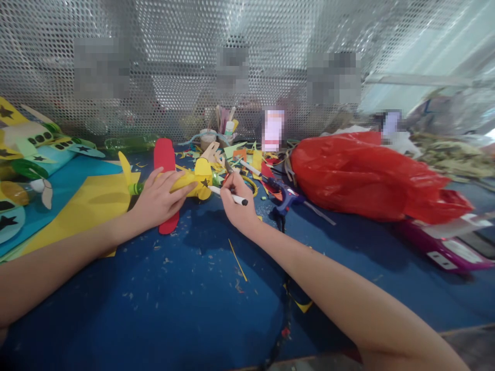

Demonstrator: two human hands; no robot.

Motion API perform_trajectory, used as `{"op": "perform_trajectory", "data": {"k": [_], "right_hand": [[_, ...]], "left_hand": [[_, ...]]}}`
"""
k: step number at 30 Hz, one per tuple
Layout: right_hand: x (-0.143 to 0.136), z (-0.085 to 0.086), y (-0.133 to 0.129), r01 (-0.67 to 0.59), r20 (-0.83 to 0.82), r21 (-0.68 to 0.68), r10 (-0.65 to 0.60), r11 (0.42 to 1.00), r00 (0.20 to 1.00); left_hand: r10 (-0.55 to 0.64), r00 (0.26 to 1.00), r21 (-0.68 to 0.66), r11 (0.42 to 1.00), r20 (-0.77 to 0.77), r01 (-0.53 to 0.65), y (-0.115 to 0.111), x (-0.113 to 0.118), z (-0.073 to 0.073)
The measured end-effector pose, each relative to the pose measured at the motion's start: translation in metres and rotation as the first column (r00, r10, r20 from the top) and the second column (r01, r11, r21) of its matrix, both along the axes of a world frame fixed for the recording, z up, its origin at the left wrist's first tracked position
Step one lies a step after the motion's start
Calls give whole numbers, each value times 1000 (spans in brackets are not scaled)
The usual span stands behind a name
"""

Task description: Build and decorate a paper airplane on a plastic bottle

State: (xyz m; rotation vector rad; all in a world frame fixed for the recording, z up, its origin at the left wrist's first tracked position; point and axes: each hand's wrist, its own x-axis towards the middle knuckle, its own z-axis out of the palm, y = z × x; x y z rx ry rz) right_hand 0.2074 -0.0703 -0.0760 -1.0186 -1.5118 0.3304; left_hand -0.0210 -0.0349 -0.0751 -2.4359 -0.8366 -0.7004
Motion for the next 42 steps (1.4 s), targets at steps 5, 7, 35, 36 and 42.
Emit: {"op": "perform_trajectory", "data": {"k": [5,7,35,36,42], "right_hand": [[1,0,0,-13,6,8,13,1000,1000],[1,0,0,-8,6,8,8,1000,1000],[0,1,-1,39,4,-25,-39,999,999],[0,1,-1,38,8,-22,-38,999,999],[1,0,-1,29,10,-16,-29,999,1000]], "left_hand": [[-9,1000,24,1000,-5,9,0,-1,0],[-5,1000,21,1000,-6,5,0,0,1],[-8,1000,13,1000,11,8,0,1,1],[-6,1000,22,1000,6,6,-1,1,1],[1,1000,71,997,-18,1,-1,0,1]]}}
